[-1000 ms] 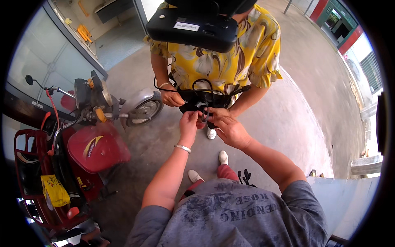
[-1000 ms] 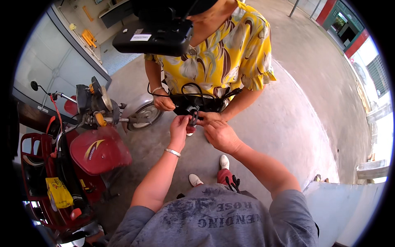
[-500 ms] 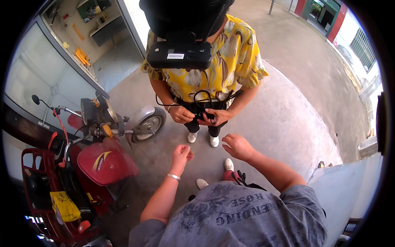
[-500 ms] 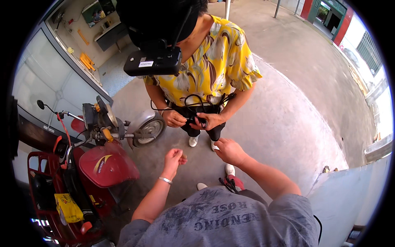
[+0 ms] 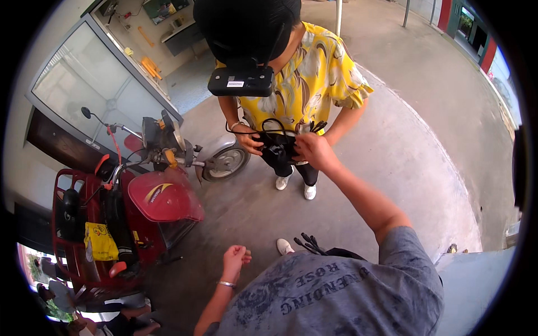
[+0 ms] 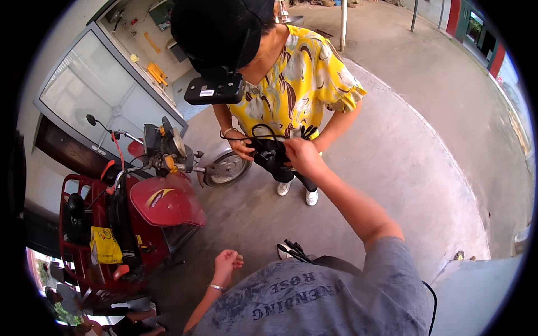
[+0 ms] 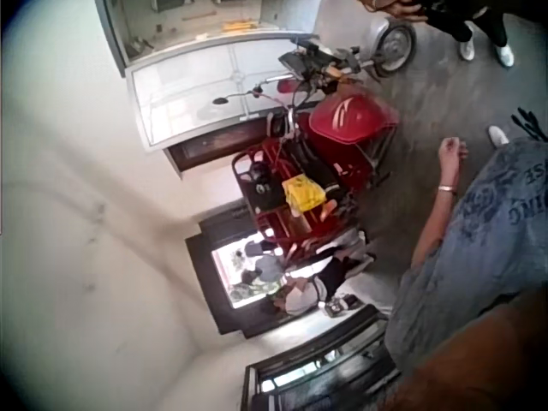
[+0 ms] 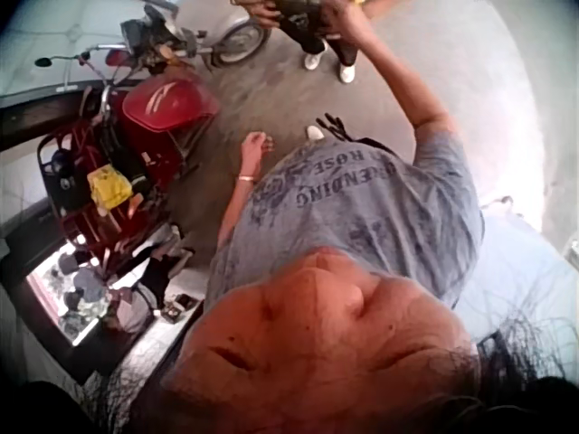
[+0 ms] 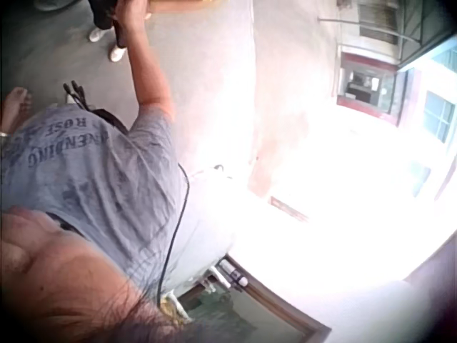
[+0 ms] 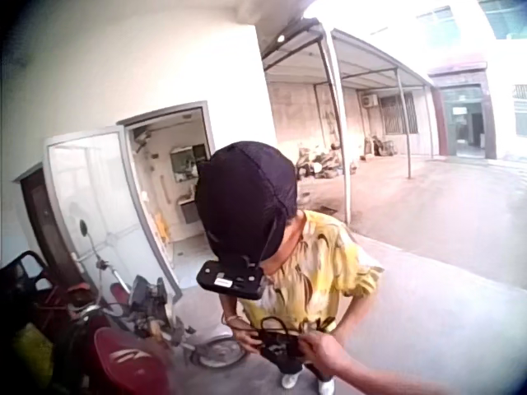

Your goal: The person connects cables, handles electronic modules, and fastens tracking hardware to another person's waist harness.

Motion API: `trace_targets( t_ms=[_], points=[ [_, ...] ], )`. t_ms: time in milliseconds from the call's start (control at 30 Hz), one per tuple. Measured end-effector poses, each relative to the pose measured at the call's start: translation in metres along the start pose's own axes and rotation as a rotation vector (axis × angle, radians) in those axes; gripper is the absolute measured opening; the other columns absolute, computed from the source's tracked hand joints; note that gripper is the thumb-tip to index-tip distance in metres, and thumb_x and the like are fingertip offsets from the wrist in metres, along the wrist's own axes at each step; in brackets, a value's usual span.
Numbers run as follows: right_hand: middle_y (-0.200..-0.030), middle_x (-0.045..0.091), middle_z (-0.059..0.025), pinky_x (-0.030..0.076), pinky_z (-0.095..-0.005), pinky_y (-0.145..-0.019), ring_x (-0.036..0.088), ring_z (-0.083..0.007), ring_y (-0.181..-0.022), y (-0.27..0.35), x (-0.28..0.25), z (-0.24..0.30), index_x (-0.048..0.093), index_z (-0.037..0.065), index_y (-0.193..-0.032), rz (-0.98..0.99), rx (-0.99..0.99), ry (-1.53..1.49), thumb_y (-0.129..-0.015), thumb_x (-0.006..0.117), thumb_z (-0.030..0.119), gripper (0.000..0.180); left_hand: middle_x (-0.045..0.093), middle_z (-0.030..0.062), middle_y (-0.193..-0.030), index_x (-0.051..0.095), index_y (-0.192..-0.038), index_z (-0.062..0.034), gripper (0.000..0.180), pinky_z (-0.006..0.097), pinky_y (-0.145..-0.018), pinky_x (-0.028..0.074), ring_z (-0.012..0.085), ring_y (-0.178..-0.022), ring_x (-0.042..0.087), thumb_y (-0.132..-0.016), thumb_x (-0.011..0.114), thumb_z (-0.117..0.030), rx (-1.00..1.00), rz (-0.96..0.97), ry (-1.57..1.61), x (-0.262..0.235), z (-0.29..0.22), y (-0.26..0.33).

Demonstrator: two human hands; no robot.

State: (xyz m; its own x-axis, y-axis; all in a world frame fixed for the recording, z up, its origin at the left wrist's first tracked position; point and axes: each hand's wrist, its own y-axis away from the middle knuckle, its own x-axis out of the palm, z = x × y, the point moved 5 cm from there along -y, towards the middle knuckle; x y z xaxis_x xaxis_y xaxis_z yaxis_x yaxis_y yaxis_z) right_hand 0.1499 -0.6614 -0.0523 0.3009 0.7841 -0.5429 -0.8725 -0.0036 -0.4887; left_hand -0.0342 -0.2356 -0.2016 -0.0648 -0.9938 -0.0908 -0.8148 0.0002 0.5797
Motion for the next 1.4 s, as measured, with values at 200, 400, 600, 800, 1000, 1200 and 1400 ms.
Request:
trace_targets(
  t_ms=[200, 400, 600, 800, 1000, 1200, 1400],
  points=[
    [-0.093, 0.069, -0.0235, 0.054, -0.0454, -0.08, 0.066, -0.0422, -0.09, -0.05, 0.02, -0.023, 0.067, -0.001, -0.107, 0.247, 0.118, 0.247, -0.091, 0.056, 0.008, 0.021, 0.066, 0.0029, -0.085, 0.061, -0.1, -0.0019, 0.009, 0.025, -0.066, 0.052, 0.0099, -0.076, 0.062, -0.097, 0.064, -0.009, 0.657, 0.034, -0.242, 0.063, -0.193, -0.016],
    [-0.106, 0.071, -0.0161, 0.052, -0.0338, -0.089, 0.067, -0.0266, -0.099, -0.049, 0.025, -0.028, 0.065, -0.001, -0.12, 0.11, 0.27, -0.185, -0.091, 0.06, 0.006, 0.03, 0.062, 0.0098, -0.106, 0.058, -0.113, -0.0011, 0.022, 0.03, -0.074, 0.053, 0.0241, -0.09, 0.064, -0.091, 0.063, -0.001, 1.355, 0.056, -0.739, 0.159, -0.344, -0.063],
    [-0.098, 0.071, -0.018, 0.053, -0.035, -0.086, 0.069, -0.0278, -0.093, -0.047, 0.032, -0.028, 0.068, 0.002, -0.115, 0.081, 0.211, -0.207, -0.09, 0.061, 0.011, 0.027, 0.065, 0.0168, -0.104, 0.065, -0.111, -0.0018, 0.026, 0.044, -0.089, 0.05, 0.0374, -0.101, 0.062, -0.087, 0.066, -0.009, 1.482, 0.28, -1.044, 0.209, -0.372, -0.124],
    [-0.088, 0.068, -0.0127, 0.053, -0.0328, -0.073, 0.066, -0.0195, -0.08, 0.001, 0.02, -0.013, 0.067, -0.001, -0.107, -0.344, 0.309, -0.215, -0.084, 0.078, 0.02, 0.033, 0.064, 0.0117, -0.097, 0.067, -0.098, -0.0058, 0.013, 0.044, -0.079, 0.049, 0.0343, -0.088, 0.064, -0.086, 0.066, -0.012, 1.561, 0.51, -1.127, 0.202, -0.358, -0.127],
    [-0.085, 0.067, -0.0149, 0.054, -0.0398, -0.071, 0.067, -0.0308, -0.078, 0.031, 0.057, 0.025, 0.065, 0.0, -0.107, -0.067, 0.496, 0.045, -0.081, 0.08, 0.025, 0.039, 0.052, 0.0193, -0.133, 0.066, -0.108, 0.0023, 0.029, 0.043, -0.095, 0.048, 0.0363, -0.107, 0.056, -0.08, 0.063, -0.002, 1.719, 0.63, -1.129, 0.181, -0.318, -0.105],
    [-0.09, 0.064, -0.016, 0.053, -0.0427, -0.073, 0.065, -0.0376, -0.082, 0.045, 0.042, 0.004, 0.061, 0.0, -0.094, -0.279, 0.406, 0.154, -0.084, 0.063, 0.001, 0.01, 0.051, 0.0216, -0.126, 0.065, -0.11, 0.0063, 0.033, 0.044, -0.102, 0.045, 0.0405, -0.114, 0.049, -0.078, 0.06, -0.002, 1.845, 0.445, -1.172, 0.184, -0.275, -0.093],
    [-0.087, 0.068, -0.015, 0.054, -0.0363, -0.058, 0.069, -0.0285, -0.072, -0.013, 0.045, 0.007, 0.065, 0.002, -0.082, 0.061, -0.107, 0.559, -0.071, 0.066, 0.006, 0.012, 0.055, 0.0204, -0.117, 0.065, -0.1, 0.0058, 0.024, 0.044, -0.103, 0.044, 0.0394, -0.113, 0.05, -0.083, 0.061, -0.011, 1.896, 0.368, -1.303, 0.197, -0.254, -0.091]
  ],
)
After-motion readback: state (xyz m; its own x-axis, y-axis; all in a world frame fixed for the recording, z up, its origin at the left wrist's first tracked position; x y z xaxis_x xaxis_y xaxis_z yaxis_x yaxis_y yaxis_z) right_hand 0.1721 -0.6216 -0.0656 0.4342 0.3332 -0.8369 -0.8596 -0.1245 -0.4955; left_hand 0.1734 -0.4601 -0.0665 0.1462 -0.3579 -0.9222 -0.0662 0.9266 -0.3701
